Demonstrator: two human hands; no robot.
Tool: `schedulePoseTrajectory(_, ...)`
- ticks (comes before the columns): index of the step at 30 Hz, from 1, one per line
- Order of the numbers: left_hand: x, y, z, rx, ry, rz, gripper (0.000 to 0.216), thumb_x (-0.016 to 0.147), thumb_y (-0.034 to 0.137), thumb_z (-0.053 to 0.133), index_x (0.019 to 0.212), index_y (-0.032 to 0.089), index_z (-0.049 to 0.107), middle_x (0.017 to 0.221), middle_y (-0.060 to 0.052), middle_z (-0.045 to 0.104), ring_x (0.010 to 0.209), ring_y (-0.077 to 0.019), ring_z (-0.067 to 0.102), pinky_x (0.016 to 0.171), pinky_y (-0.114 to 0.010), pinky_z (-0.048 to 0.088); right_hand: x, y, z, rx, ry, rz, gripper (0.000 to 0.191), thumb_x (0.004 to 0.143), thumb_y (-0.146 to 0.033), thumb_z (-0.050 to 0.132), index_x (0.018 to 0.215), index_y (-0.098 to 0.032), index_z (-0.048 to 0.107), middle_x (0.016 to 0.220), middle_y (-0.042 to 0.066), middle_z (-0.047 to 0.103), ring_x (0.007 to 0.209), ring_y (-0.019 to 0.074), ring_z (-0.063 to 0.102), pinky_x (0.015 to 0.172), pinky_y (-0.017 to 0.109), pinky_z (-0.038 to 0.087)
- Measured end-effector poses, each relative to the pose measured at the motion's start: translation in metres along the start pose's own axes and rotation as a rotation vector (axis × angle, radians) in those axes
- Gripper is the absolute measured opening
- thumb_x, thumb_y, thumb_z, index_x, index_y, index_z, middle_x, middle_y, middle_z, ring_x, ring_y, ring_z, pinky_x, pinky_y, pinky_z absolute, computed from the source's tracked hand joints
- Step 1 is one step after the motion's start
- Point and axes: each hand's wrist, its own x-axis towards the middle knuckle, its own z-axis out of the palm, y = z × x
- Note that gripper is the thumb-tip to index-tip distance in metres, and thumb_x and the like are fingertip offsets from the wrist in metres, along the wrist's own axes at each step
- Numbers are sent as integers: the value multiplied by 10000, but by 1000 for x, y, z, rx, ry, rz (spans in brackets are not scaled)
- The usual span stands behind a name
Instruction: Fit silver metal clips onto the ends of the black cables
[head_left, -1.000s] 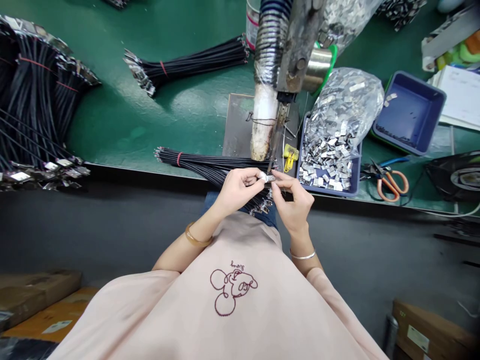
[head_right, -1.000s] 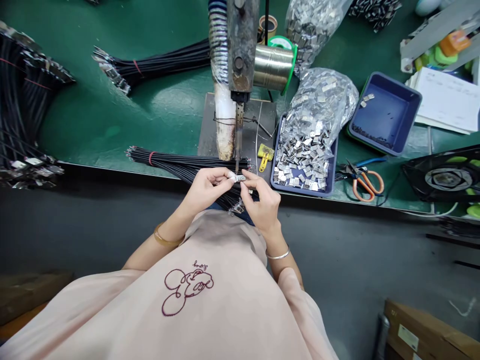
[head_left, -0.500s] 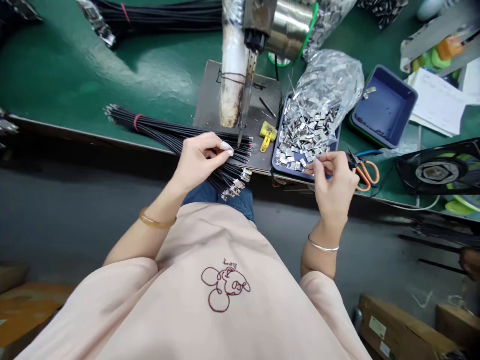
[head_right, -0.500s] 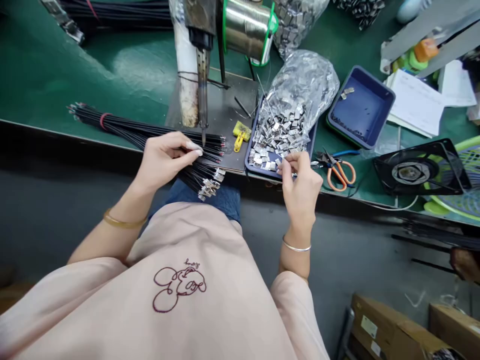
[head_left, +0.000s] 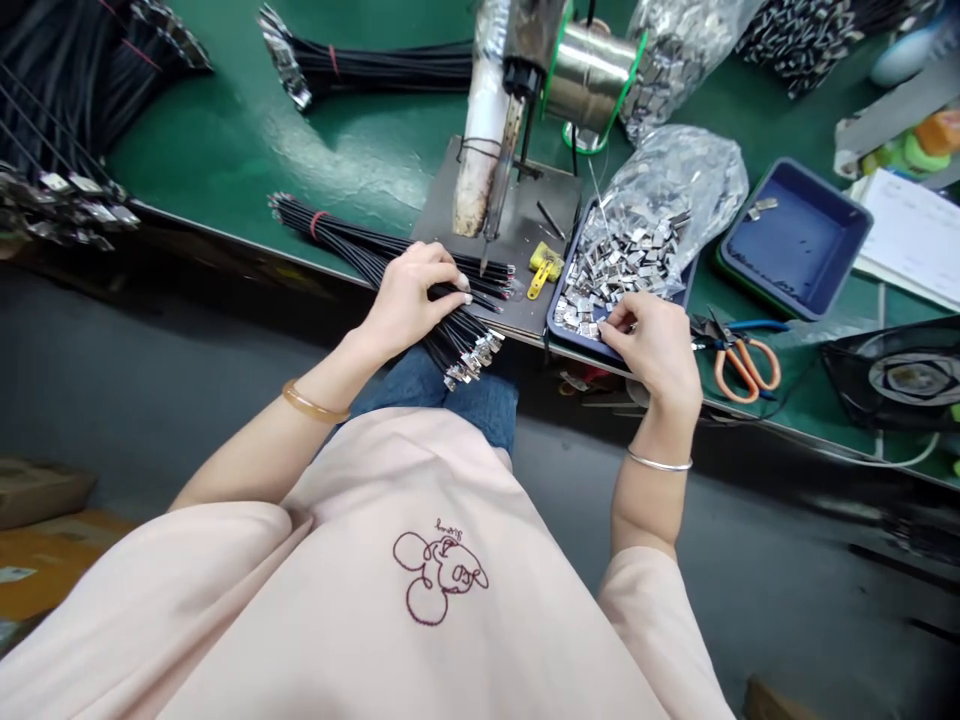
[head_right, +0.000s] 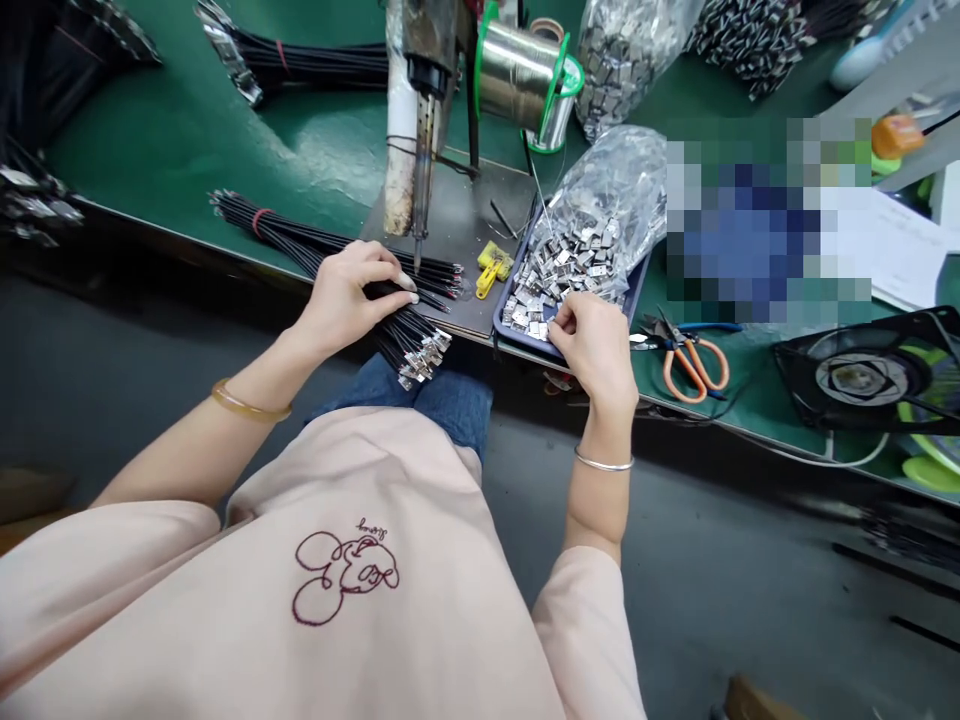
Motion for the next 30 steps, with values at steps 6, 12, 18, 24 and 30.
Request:
schedulePoseTrajectory(6,-2,3,0,49,-20,29,135,875,282,627,788,183,656,901,-63,650,876,-220,552,856,-385,440,1,-3,10,13,60,-27,153,729,-134,587,652,-227,493,688,-14,552,649,150,491,632,299,315)
schedulePoseTrajectory(12,-15,7,4,-69,92,31,148,935,256,547,829,180,617,862,-62,684,865,-202,579,880,-370,446,-3,-8,13,18,102,-1,159,767,-165,574,671,-228,464,679,-32,524,641,138,489,634,287,322)
schedulePoseTrajectory(18,-6,-6,-6,-3,-73,204,198,947,265,567,813,169,676,830,-59,682,778,-175,566,783,-327,463,-7,-8,22,113,202,91,135,799,-222,602,688,-218,525,674,-39,560,624,128,523,660,276,389)
schedulePoseTrajectory(24,9,-15,-9,163,-140,369,233,974,209,498,814,161,659,815,-71,646,764,-195,561,738,-314,454,-9,-9,33,134,344,203,99,781,-213,647,701,-208,589,665,-49,600,558,102,489,632,272,405)
schedulePoseTrajectory(30,3,-14,-3,202,-78,341,250,990,169,400,851,159,607,847,-104,646,805,-234,543,768,-354,446,-12,-35,33,277,710,249,118,763,-205,686,700,-203,586,714,-24,636,587,111,538,587,273,437)
